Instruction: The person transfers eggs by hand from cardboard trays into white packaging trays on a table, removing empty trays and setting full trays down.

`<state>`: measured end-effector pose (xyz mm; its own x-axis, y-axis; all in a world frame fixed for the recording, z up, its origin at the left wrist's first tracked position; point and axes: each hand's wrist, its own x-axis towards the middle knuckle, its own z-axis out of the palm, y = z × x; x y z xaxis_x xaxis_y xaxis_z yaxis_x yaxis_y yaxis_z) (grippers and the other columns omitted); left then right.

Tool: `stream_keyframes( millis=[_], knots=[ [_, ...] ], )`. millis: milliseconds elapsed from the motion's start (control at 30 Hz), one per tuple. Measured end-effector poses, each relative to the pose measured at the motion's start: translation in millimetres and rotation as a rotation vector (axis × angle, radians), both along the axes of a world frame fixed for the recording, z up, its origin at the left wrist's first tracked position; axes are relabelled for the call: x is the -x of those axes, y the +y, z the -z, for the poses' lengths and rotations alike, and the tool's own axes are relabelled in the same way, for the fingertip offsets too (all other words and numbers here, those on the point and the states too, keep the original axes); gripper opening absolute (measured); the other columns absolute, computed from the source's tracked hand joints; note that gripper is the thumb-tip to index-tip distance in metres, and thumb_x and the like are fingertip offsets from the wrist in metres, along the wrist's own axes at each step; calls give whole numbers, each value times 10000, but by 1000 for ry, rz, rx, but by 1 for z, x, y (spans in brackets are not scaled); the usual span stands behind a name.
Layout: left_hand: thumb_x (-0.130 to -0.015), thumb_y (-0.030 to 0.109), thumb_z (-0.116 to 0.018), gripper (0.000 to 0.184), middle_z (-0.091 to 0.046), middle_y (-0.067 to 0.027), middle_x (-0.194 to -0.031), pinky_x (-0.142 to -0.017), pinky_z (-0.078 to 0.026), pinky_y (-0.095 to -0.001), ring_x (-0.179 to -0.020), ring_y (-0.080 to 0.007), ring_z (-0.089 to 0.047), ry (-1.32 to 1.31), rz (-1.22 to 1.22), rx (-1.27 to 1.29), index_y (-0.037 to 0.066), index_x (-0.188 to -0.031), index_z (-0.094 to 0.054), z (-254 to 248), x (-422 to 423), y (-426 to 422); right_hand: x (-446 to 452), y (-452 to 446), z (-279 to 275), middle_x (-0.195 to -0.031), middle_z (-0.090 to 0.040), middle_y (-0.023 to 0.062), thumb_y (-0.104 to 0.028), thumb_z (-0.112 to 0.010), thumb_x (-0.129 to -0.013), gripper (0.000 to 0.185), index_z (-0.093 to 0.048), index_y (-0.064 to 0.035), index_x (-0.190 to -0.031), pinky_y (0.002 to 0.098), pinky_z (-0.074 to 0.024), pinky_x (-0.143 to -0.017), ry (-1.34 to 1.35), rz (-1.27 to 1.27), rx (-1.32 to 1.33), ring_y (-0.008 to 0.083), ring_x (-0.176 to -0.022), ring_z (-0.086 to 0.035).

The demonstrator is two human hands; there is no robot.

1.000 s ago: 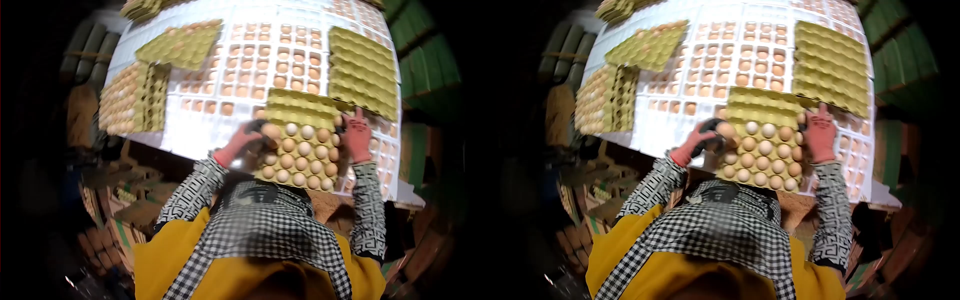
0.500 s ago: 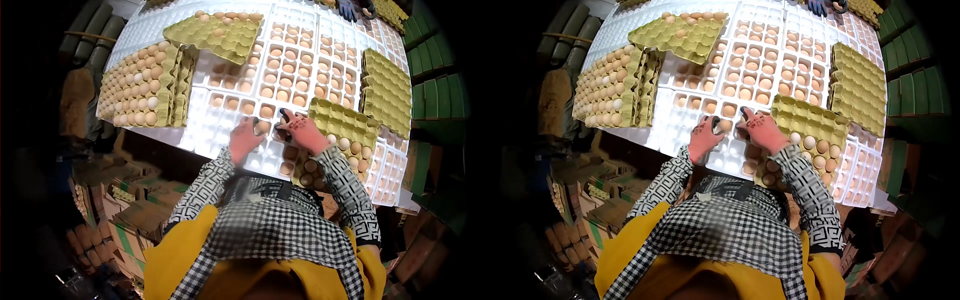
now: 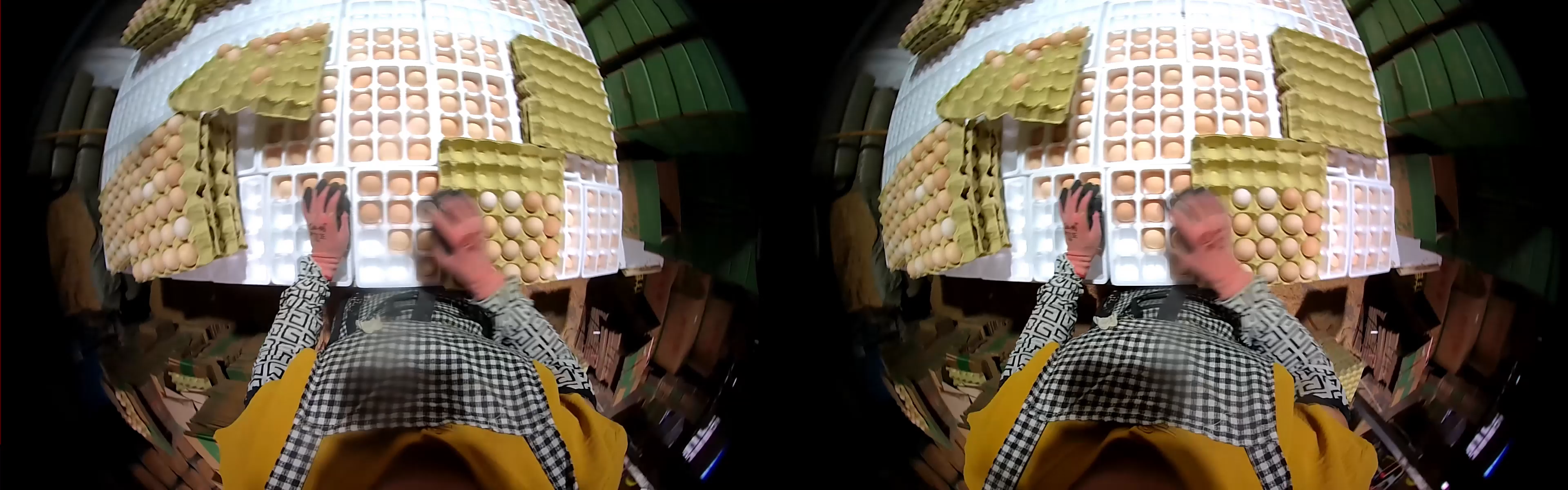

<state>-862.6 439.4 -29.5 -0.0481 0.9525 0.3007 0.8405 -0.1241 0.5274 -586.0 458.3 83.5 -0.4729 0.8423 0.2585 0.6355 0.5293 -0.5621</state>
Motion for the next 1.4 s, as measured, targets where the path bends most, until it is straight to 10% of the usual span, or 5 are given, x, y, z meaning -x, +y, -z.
stream_keyframes(
  millis=[300,533,767,967,1400],
  knots=[
    [-699,350,-768,614,-597,-114,-1198,-1104,-315,-505,-1213,-345,-499,134,639,78,109,-1237,-600,-89,-165,32,-152,66,-7,-1414,-464,100,-352,-829,-670,519,-674,-181,-1135,539,-248,-1138,-683,25,28,383,-1346,-365],
    [-796,146,-654,450,-617,-142,-1045,-991,-476,-406,-1013,-292,-614,-388,444,302,29,-1226,-592,-101,-175,27,-251,40,-33,-1261,-589,44,-177,-769,-726,623,-570,-3,-1290,324,-503,-911,992,320,595,186,-1050,-608],
    [-762,295,-735,510,-523,-152,-1206,-845,-526,-376,-962,-301,-649,363,493,592,94,-1212,-604,-125,-234,35,-191,80,8,-1291,-581,138,-315,-764,-757,431,-665,-82,-1106,379,-539,-818,-952,-62,124,319,-1050,-636],
    [-797,276,-718,476,-563,-99,-1063,-697,-550,-377,-810,-241,-657,240,505,467,67,-1196,-563,-115,-227,36,-262,69,-22,-1226,-625,87,-83,-724,-757,598,-563,-47,-1332,281,-544,-818,910,83,892,157,-960,-666],
    [-897,156,-639,462,-635,-106,-1129,-825,-553,-298,-938,-170,-636,-1314,-87,728,7,-1319,-528,-119,-141,-68,-175,42,3,-1293,-492,181,-127,-637,-781,178,-664,-95,-954,371,-548,-723,-616,-311,89,282,-951,-645]
  ],
)
